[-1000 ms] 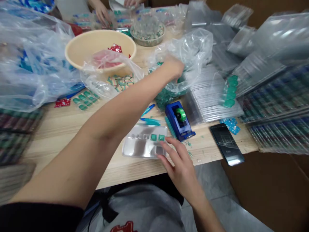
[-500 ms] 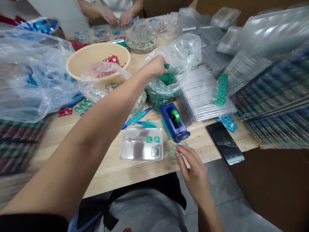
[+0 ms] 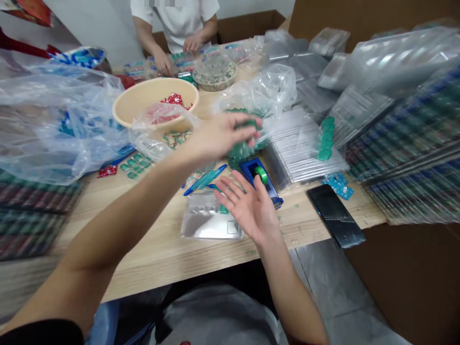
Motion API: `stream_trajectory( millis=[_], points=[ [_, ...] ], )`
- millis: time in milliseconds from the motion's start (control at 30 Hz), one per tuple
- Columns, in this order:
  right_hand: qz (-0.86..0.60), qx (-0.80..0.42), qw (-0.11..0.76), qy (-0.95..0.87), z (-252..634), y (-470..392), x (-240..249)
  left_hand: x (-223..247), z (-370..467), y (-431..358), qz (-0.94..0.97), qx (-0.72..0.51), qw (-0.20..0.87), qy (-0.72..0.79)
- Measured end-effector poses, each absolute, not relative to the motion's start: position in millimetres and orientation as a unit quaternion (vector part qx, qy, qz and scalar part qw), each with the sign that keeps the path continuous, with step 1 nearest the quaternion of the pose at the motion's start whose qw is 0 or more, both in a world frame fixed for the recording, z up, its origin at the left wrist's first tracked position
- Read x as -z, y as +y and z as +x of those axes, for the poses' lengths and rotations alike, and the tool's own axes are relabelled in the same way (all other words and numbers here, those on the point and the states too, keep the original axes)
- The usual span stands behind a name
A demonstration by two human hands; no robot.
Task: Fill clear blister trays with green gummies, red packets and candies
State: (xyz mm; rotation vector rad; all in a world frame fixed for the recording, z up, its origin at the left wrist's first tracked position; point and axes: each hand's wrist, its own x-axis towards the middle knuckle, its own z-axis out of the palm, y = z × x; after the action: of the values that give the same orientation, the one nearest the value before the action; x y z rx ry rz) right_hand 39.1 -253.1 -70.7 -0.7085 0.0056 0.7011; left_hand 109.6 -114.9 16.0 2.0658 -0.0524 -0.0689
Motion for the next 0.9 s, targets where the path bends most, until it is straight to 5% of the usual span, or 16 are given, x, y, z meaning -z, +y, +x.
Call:
stream_trajectory(
  millis=[233, 433, 733, 900],
  points=[
    [-0.346, -0.338, 0.874, 0.038, 24, -236, 87, 39, 0, -118, 0.938, -0.059, 0.317, -0.126],
    [-0.307, -0.352, 0.882, 0.064, 4, -236, 78, 45, -29, -101, 0.906, -0.123, 0.39, -0.11],
    [-0.346, -0.365, 0.863, 0.053, -20, -240, 62, 37, -63, -96, 0.924, -0.203, 0.304, -0.113],
    [-0.38, -0.354, 0.853, 0.049, -25, -247, 67, 41, -71, -101, 0.887, -0.178, 0.419, -0.073]
  ],
)
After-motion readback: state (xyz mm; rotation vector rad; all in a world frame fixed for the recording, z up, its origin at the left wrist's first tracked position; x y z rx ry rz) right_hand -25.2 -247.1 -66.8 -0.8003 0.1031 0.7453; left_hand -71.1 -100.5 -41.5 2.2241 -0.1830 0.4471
